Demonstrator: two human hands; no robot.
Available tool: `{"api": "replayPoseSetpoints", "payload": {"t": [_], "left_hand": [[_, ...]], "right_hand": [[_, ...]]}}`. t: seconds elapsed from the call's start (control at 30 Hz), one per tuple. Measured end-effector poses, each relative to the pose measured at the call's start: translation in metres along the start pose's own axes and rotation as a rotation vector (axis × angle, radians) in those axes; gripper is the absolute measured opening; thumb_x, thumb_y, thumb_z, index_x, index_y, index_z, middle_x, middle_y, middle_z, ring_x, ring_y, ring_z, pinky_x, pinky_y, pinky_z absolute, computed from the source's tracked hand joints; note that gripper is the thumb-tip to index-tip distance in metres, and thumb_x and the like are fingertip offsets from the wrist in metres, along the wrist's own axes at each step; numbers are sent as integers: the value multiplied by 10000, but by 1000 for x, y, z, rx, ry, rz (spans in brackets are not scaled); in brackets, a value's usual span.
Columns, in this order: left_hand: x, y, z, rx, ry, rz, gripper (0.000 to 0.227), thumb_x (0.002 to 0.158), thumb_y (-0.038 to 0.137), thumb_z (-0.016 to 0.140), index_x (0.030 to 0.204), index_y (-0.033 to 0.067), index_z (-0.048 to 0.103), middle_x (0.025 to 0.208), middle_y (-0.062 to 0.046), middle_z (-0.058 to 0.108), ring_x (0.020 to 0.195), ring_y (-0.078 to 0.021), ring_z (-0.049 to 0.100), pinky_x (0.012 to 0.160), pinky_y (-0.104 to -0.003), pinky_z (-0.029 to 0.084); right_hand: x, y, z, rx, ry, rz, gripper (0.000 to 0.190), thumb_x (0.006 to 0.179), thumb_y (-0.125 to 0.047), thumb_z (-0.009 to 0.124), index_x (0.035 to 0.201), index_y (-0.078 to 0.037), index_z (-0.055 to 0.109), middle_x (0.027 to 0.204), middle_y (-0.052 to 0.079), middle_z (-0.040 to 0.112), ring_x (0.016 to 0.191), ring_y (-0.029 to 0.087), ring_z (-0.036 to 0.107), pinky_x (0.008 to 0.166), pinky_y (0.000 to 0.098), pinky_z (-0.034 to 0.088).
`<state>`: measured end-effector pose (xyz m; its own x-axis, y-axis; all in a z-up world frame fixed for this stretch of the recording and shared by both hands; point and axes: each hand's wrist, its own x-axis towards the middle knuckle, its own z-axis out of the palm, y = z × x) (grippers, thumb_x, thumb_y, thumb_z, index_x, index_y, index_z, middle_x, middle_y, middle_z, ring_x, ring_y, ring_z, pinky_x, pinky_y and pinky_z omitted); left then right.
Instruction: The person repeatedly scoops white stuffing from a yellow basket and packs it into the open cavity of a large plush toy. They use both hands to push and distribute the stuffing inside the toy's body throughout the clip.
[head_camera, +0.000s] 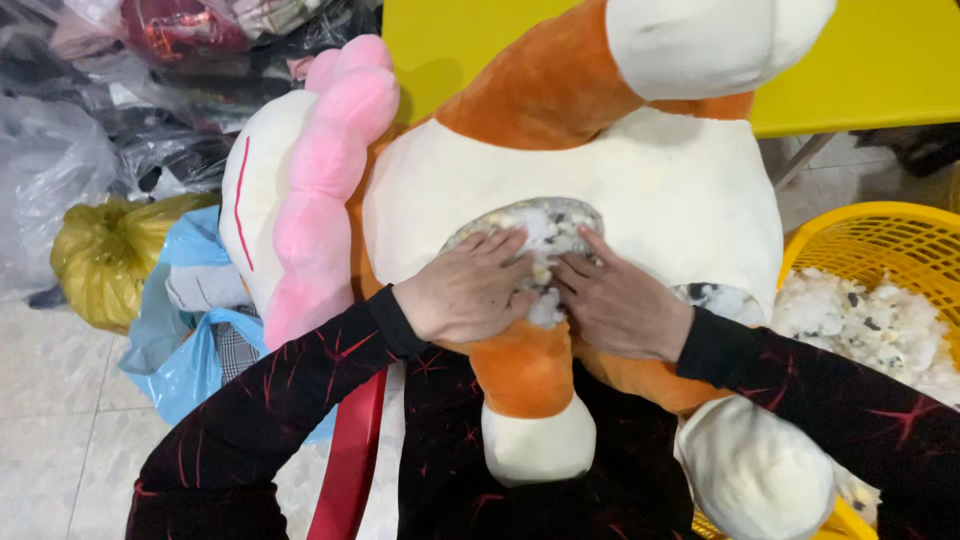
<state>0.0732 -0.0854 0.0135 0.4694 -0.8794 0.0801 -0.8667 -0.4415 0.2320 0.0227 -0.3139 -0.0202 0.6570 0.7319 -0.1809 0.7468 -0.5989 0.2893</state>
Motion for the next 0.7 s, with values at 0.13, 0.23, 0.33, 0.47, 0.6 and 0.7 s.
{"api": "replayPoseSetpoints", "payload": {"t": [0.13, 0.23, 0.33, 0.47, 0.6, 0.7], "left_hand": [[4, -9, 5, 110, -231, -66, 442, 931, 307, 514, 1158, -55, 628, 1332, -301, 582, 1313, -408, 517, 1125, -512, 352], [11, -2, -19, 56, -149, 87, 406, 879, 210, 547, 1177, -51, 637, 1270, -315, 616, 1235, -438, 563, 1053, -506, 412], [28, 23, -60, 41, -276, 7, 381, 848, 117, 572, 1199, -16, 638, 1175, -215, 689, 1062, -412, 646, 939, -458, 514], [77, 78, -78, 11, -216, 136, 399, 875, 112, 606, 1260, 16, 649, 1070, -163, 736, 987, -375, 684, 899, -449, 529], [150, 137, -39, -186, -214, 469, 443, 828, 83, 619, 1261, -9, 633, 1242, -200, 682, 1184, -380, 628, 1004, -448, 495], [202, 176, 9, -212, -228, 702, 543, 805, 122, 665, 1330, 6, 589, 1570, -282, 355, 1457, -484, 334, 1112, -511, 402]], "right_hand": [[-18, 7, -10, 275, 273, -14, 425, 896, -255, 605, 1266, -47, 619, 1393, 159, 561, 1326, 286, 514, 1189, 602, 189], [-79, 29, -17, 607, 502, -6, 521, 902, -254, 667, 1383, -79, 570, 1466, 172, 521, 1344, 328, 506, 1139, 510, 361], [-183, 47, -20, 821, 591, 345, 552, 872, -149, 711, 1405, -108, 574, 1483, 126, 565, 1272, 263, 619, 986, 374, 558], [-313, 18, -9, 724, 664, 990, 416, 960, -99, 679, 1371, -68, 624, 1248, 90, 717, 1134, 202, 697, 990, 334, 550], [-388, -29, 50, 863, 571, 1367, 398, 981, -123, 655, 1375, -67, 653, 1168, 92, 747, 1054, 166, 716, 946, 316, 560], [-432, -54, 134, 1053, 511, 1500, 376, 978, -166, 652, 1337, -57, 675, 1134, 104, 769, 1032, 183, 719, 907, 330, 555]]}}
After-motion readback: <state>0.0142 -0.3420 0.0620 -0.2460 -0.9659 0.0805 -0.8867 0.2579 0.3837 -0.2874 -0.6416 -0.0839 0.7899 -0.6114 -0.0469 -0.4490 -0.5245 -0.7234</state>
